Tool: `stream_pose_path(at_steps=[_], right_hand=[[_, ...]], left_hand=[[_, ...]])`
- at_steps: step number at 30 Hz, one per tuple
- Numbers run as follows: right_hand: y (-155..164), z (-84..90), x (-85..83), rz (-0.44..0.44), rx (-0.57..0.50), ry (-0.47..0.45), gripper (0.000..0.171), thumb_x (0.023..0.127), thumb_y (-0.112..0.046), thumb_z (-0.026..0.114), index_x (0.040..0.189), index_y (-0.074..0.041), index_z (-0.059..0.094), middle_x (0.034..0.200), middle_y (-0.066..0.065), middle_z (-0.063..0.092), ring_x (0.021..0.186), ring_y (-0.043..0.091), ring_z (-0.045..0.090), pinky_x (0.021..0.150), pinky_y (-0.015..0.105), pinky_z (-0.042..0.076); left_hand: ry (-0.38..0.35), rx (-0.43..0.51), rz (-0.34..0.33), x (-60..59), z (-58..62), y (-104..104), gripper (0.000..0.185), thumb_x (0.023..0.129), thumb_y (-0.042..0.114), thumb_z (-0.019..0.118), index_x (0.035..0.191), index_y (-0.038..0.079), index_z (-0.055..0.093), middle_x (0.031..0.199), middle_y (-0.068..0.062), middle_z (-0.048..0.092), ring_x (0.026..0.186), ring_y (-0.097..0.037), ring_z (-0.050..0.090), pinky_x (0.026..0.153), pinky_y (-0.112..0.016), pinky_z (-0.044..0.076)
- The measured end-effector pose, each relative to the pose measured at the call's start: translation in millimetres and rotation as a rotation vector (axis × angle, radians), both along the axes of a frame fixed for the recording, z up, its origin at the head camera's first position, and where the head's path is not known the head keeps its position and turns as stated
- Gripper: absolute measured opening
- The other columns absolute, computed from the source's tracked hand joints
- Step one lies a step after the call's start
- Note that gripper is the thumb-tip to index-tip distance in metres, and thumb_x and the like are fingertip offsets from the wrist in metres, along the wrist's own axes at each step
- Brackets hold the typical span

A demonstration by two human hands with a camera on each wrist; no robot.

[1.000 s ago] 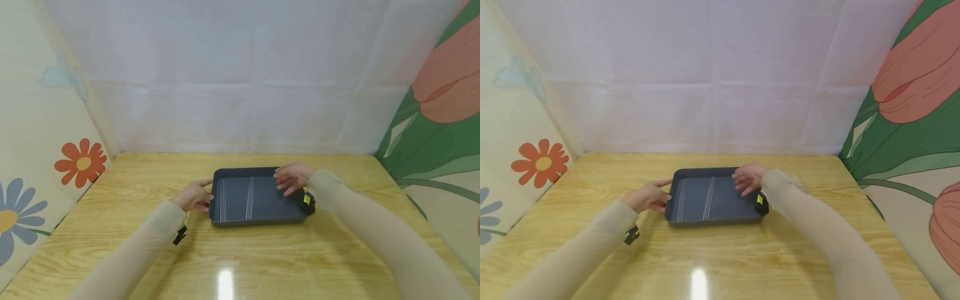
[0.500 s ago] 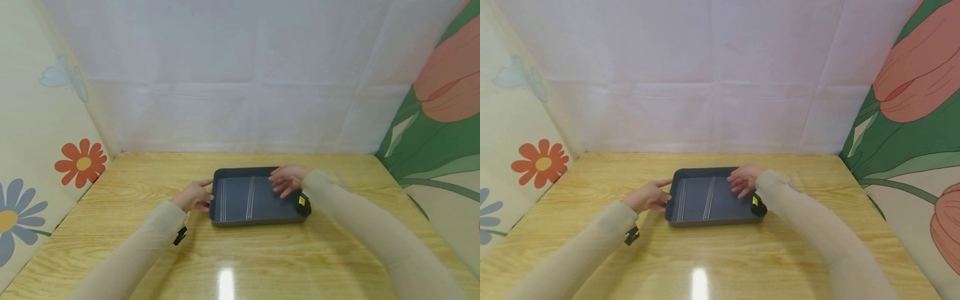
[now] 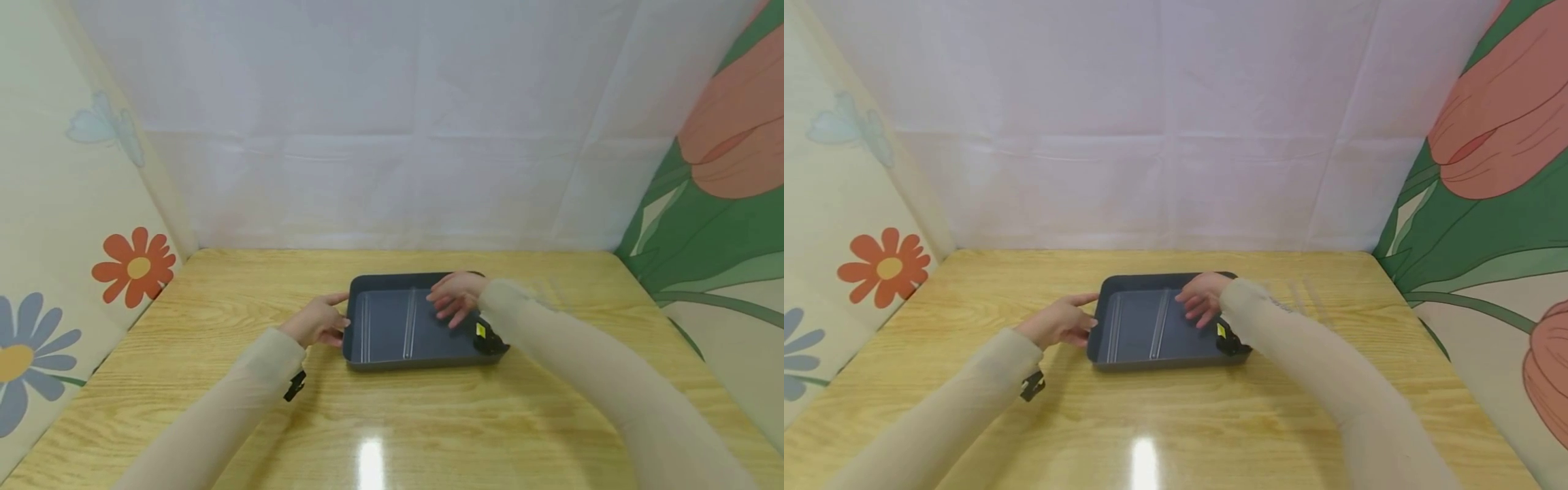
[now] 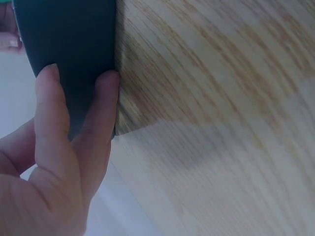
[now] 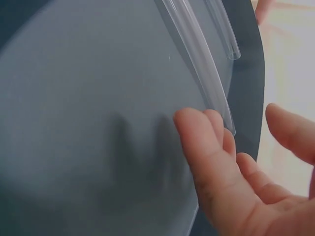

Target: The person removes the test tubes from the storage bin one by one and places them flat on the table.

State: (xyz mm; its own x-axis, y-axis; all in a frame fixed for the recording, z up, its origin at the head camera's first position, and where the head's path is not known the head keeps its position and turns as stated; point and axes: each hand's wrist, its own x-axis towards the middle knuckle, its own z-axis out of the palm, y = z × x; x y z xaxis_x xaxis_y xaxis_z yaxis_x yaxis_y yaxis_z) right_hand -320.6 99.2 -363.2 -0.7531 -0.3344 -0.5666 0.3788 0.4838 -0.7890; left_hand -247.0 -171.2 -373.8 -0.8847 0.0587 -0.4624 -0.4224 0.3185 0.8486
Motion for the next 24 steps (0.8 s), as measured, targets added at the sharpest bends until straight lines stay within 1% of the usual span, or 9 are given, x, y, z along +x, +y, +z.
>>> stream_pose_path(at_steps=[3, 8, 11, 15, 20, 24], right_hand=[[-3.7, -1.1, 0.4, -0.004, -0.003, -0.007, 0.05, 0.097, -0.009, 0.057, 0.141, 0.004, 0.039, 0.134, 0.031, 0.049, 0.095, 0.031, 0.062, 0.075, 0.047, 0.058], [-9.7, -3.5, 1.8, -0.014, -0.002, -0.005, 0.048, 0.096, -0.008, 0.059, 0.139, 0.004, 0.041, 0.133, 0.032, 0.049, 0.095, 0.032, 0.063, 0.075, 0.048, 0.058], [-14.1, -6.6, 1.5, -0.019, 0.007, -0.015, 0.049, 0.095, -0.008, 0.06, 0.139, 0.003, 0.041, 0.133, 0.033, 0.049, 0.094, 0.033, 0.062, 0.078, 0.051, 0.057], [-20.7, -10.7, 0.2, -0.015, 0.039, -0.036, 0.053, 0.095, -0.01, 0.061, 0.141, 0.004, 0.039, 0.134, 0.033, 0.048, 0.09, 0.032, 0.062, 0.082, 0.053, 0.055], [-29.3, -9.7, -0.9, 0.002, 0.094, -0.041, 0.06, 0.095, -0.017, 0.063, 0.144, 0.004, 0.037, 0.131, 0.031, 0.051, 0.089, 0.03, 0.063, 0.08, 0.051, 0.056], [-35.3, -7.5, -0.7, -0.014, 0.113, -0.037, 0.062, 0.094, -0.019, 0.065, 0.144, 0.005, 0.038, 0.129, 0.031, 0.053, 0.086, 0.029, 0.062, 0.08, 0.052, 0.056]], left_hand=[[0.0, -0.007, 0.002, 0.6, 1.2, 1.0, 0.072, 0.092, -0.013, 0.048, 0.155, 0.01, 0.023, 0.121, -0.03, 0.055, 0.077, -0.025, 0.063, 0.05, -0.024, 0.054], [0.0, -0.001, 0.004, 1.6, 3.4, 0.7, 0.072, 0.092, -0.014, 0.048, 0.155, 0.008, 0.023, 0.115, -0.029, 0.058, 0.074, -0.023, 0.064, 0.049, -0.024, 0.054], [-0.004, -0.003, 0.002, 2.1, 3.8, 1.3, 0.071, 0.092, -0.013, 0.049, 0.155, 0.008, 0.023, 0.114, -0.027, 0.059, 0.072, -0.023, 0.063, 0.049, -0.024, 0.053], [0.0, -0.003, 0.0, 3.9, 3.1, 2.5, 0.071, 0.092, -0.013, 0.049, 0.155, 0.008, 0.023, 0.113, -0.028, 0.059, 0.071, -0.023, 0.062, 0.049, -0.024, 0.053], [0.007, 0.003, -0.002, 4.6, 2.2, 1.4, 0.072, 0.092, -0.014, 0.048, 0.155, 0.008, 0.023, 0.112, -0.028, 0.059, 0.071, -0.023, 0.063, 0.049, -0.024, 0.053], [0.009, 0.007, 0.002, 2.7, 1.8, 1.1, 0.072, 0.092, -0.014, 0.048, 0.155, 0.008, 0.023, 0.114, -0.029, 0.059, 0.072, -0.024, 0.063, 0.049, -0.024, 0.053]])
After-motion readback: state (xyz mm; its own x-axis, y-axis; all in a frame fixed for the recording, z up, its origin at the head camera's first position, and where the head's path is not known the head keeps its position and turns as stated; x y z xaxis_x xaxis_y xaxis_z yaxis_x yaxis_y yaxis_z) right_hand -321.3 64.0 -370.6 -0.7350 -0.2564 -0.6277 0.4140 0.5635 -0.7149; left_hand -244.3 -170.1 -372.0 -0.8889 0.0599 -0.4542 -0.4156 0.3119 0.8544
